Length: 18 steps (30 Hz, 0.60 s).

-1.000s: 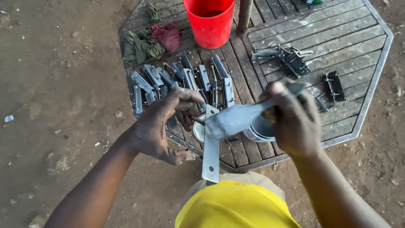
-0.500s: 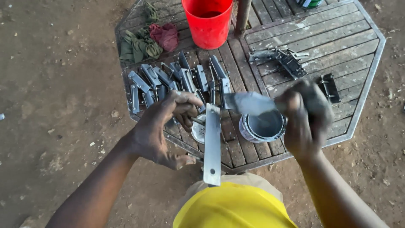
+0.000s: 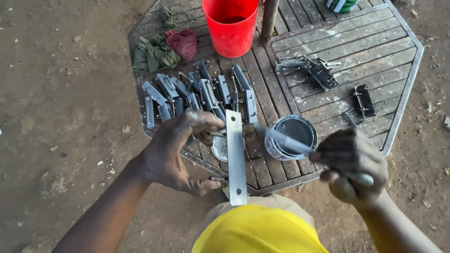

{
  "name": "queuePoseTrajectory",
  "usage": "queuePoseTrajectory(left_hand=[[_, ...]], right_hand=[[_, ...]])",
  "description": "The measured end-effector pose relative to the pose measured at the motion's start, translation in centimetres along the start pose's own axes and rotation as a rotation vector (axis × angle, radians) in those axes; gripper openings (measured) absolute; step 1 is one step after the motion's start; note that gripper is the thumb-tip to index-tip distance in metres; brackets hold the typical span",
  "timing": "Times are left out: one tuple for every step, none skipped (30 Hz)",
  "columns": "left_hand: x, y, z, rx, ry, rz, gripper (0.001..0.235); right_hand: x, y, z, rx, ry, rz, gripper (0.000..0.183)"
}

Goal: A person uses a paintbrush to apply black paint to a small metal bracket on a wooden work table.

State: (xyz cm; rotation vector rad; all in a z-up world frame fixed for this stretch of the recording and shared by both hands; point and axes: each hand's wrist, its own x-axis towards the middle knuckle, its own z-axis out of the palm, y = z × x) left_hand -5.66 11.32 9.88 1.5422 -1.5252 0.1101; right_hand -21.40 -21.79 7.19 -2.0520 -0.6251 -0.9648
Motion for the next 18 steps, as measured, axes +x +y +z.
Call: queuePoseTrajectory(left_hand=[[0.5, 0.3, 0.0, -0.002, -0.001, 0.003, 0.121], [1.1, 0.6, 0.0, 0.05, -0.034, 0.04, 0.125], [1.6, 0.9, 0.1, 0.098, -0.068, 0.076, 0.129], [1.9, 1.5, 0.2, 0.093, -0.07, 0.079, 0.129], [2.2, 2.0, 0.2, 0.191, -0.141, 0.005, 0.097], [2.6, 2.6, 0.2, 0.289, -0.212, -0.069, 0.077], [2.7, 2.7, 0.2, 0.287, -0.213, -0.066, 0.077], [2.8, 2.8, 0.3, 0.303, -0.23, -0.051, 0.074], [2.9, 2.8, 0.3, 0.319, -0.247, -0.035, 0.072], [2.5, 2.8, 0.5, 0.316, -0.249, -0.033, 0.072], [2.2, 2.7, 0.7, 0.332, -0.231, -0.027, 0.072], [1.8, 2.6, 0.9, 0.347, -0.214, -0.02, 0.073], [1.9, 2.7, 1.1, 0.344, -0.215, -0.023, 0.073], [2.0, 2.8, 1.2, 0.396, -0.182, 0.012, 0.07], [2.1, 2.8, 1.4, 0.45, -0.147, 0.049, 0.067], [2.1, 2.9, 1.7, 0.448, -0.147, 0.05, 0.067], [2.1, 3.0, 1.8, 0.433, -0.163, 0.043, 0.07], [2.1, 3.0, 1.9, 0.418, -0.179, 0.036, 0.075]], right_hand=[[0.8, -0.3, 0.6, -0.004, 0.001, 0.001, 0.02], [1.6, -0.7, 1.1, 0.009, 0.047, 0.01, 0.021], [2.3, -1.1, 1.6, 0.02, 0.091, 0.023, 0.022], [2.0, -0.8, 1.9, 0.015, 0.092, 0.027, 0.022], [1.7, -0.4, 2.3, 0.154, 0.119, 0.189, 0.024], [1.5, 0.0, 2.6, 0.294, 0.145, 0.351, 0.028], [1.7, -0.2, 2.8, 0.291, 0.147, 0.352, 0.028], [1.9, -0.4, 3.0, 0.397, 0.235, 0.603, 0.026], [2.1, -0.5, 3.2, 0.502, 0.329, 0.855, 0.027], [1.8, -0.4, 3.1, 0.5, 0.332, 0.856, 0.027], [1.6, -0.1, 3.1, 0.678, 0.426, 0.893, 0.029], [1.3, 0.1, 3.0, 0.858, 0.522, 0.926, 0.03], [0.8, 0.5, 3.2, 0.858, 0.523, 0.93, 0.03], [0.3, 0.8, 3.5, 1.008, 0.592, 0.993, 0.029], [-0.1, 1.3, 3.7, 1.158, 0.663, 1.049, 0.029], [-0.2, 1.3, 4.1, 1.157, 0.664, 1.05, 0.029], [-0.1, 1.4, 4.6, 1.284, 0.647, 1.125, 0.031], [-0.1, 1.4, 5.1, 1.412, 0.627, 1.197, 0.033]])
